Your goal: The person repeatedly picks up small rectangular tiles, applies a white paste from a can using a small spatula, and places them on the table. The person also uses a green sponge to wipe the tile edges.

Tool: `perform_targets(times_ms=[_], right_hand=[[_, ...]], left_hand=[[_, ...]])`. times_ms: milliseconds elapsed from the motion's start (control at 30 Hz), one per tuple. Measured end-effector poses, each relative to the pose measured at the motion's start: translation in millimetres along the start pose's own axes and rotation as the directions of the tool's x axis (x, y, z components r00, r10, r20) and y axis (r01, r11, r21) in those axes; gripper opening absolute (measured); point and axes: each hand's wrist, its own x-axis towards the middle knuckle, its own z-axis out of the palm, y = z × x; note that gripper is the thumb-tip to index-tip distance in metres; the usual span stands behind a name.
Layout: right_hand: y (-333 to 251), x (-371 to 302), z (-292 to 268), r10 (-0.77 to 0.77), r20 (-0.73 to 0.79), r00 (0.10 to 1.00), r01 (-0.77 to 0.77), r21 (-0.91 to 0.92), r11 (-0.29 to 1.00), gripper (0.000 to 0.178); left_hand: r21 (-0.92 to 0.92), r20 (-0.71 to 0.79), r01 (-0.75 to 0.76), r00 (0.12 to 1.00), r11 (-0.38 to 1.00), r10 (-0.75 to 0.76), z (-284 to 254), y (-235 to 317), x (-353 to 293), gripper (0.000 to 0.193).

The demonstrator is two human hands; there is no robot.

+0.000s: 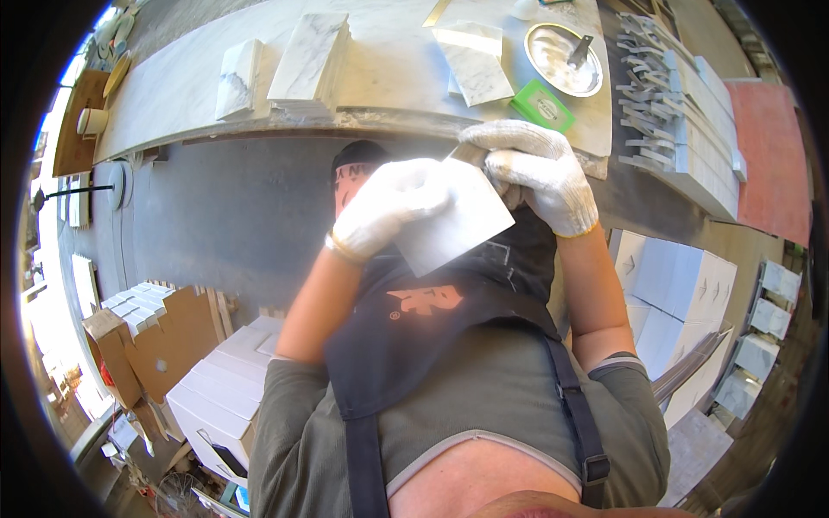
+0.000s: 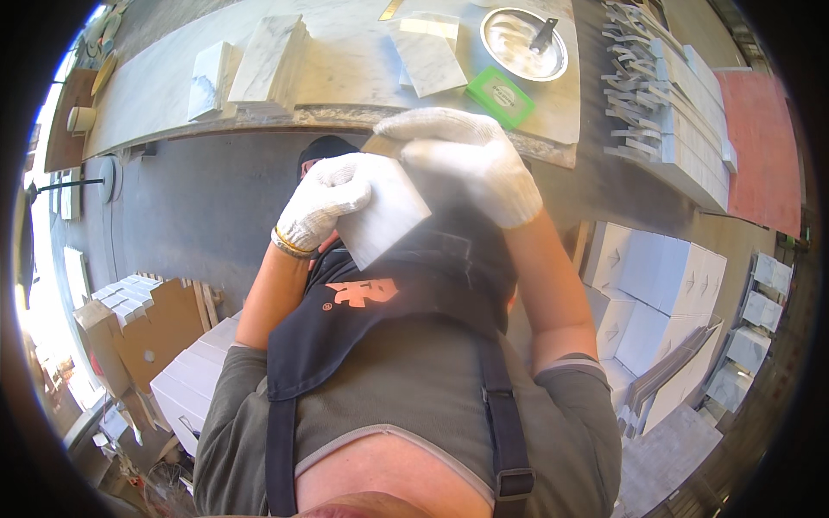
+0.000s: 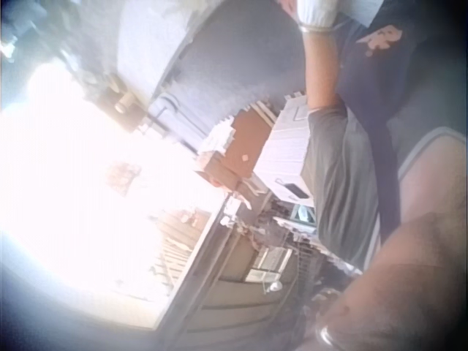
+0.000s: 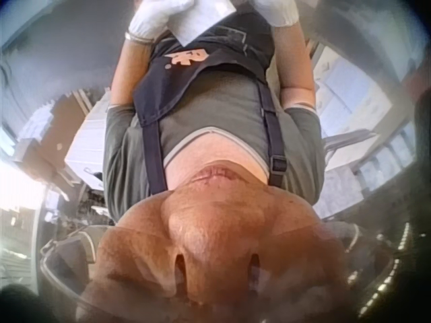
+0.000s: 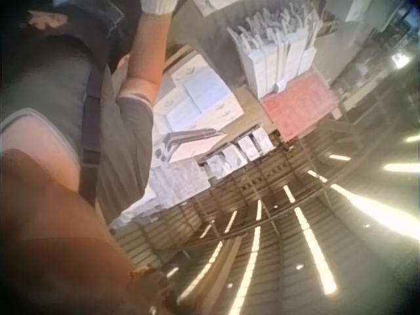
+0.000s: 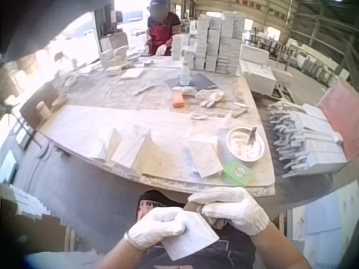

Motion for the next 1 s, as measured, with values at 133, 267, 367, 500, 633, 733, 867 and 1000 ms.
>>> perform_targets(times_ms=[133, 267, 367, 500, 633, 733, 867, 1000], right_hand=[[5, 2, 0, -0.061, 0.036, 0.997, 0.06, 0.037, 0.998, 0.035], [5, -14, -1, 0.061, 0.05, 0.997, -0.063, 0.042, 0.997, 0.035], [4, -16, -1, 0.012, 0.046, 0.999, -0.012, -0.008, 1.0, 0.035], [1, -4, -1, 0.001, -0.013, 1.0, -0.002, -0.041, 0.999, 0.034], [0, -2, 0, -0.044, 0.034, 0.998, 0.046, -0.043, 0.998, 0.035], [3, -9, 0, 0.003, 0.026, 1.0, -0.002, -0.024, 1.0, 0.036], [6, -20, -1, 0.018, 0.019, 1.0, -0.017, -0.037, 0.999, 0.036], [4, -31, -3, 0.071, 0.013, 0.997, -0.071, 0.011, 0.997, 0.034]], left_hand=[[0.013, -0.003, -0.003, 1.0, 1.0, 0.003, 2, 6, -2, 0.035], [0.086, -0.042, 0.017, 0.999, 0.996, -0.013, -4, 9, -5, 0.038], [0.119, -0.027, 0.024, 0.999, 0.993, -0.021, -5, 9, -4, 0.036], [0.076, -0.007, 0.042, 0.999, 0.996, -0.042, 1, 10, -2, 0.032], [0.098, 0.0, 0.021, 1.0, 0.995, -0.021, 2, 12, -4, 0.03], [0.078, -0.006, 0.011, 1.0, 0.997, -0.01, 0, 10, -6, 0.03], [0.102, -0.022, 0.035, 0.999, 0.994, -0.032, -4, 4, -5, 0.031], [0.067, -0.018, 0.01, 1.0, 0.998, -0.009, -5, 6, -2, 0.029]])
